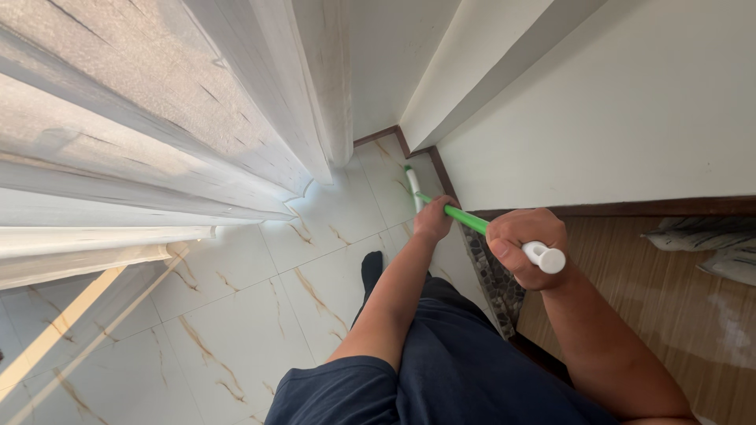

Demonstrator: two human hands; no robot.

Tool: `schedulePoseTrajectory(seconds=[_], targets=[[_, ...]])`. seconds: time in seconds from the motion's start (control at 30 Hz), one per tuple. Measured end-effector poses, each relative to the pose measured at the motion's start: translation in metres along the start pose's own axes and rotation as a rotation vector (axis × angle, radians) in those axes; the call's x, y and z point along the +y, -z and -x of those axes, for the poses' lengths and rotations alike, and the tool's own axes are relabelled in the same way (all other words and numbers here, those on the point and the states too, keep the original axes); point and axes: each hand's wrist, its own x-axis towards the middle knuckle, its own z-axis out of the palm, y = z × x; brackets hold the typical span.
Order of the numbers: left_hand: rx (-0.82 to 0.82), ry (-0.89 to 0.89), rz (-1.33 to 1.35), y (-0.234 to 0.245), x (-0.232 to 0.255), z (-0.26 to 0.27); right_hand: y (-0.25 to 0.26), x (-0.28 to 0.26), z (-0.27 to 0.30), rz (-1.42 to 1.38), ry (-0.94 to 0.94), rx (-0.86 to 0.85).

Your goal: The person uses a squeegee to push debris across the tiled floor toward a green dustpan, then moves the dustpan by hand to collect the waste.

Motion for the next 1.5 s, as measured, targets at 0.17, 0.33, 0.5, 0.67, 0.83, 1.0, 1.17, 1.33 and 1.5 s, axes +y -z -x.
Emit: schedulePoseTrajectory(seconds=[0.17,0.33,0.5,0.67,0.83,1.0,1.17,1.33,1.5], targets=[[0.081,0.061,-0.039,0.013,-0.012,0.009,0.033,0.016,0.005,-0.204,-0.031,0.002],[0.178,0.079,0.0,0.019,0.022,0.003,0.054,0.006,-0.012,-0.217,0.018,-0.057],[0.183,0.035,0.073,0.005,0.05,-0.02,0.071,-0.012,-0.026,-0.16,0.023,-0.046],[0.161,0.04,0.134,-0.004,0.032,-0.047,0.06,0.015,-0.036,-0.067,0.023,-0.152],[0.178,0.159,0.103,0.007,0.01,-0.041,0.06,0.034,-0.044,-0.132,0.003,-0.168],[0.248,0.157,0.043,0.016,0.022,-0.028,0.063,0.026,-0.041,-0.211,0.014,-0.168],[0.298,0.113,0.123,0.019,0.047,-0.035,0.081,0.016,-0.052,-0.209,0.06,-0.105],[0.282,0.113,0.155,0.012,0.04,-0.052,0.062,0.027,-0.06,-0.002,0.1,-0.16],[0.292,0.262,0.121,0.023,0.013,-0.045,0.055,0.045,-0.068,-0.052,0.062,-0.229]])
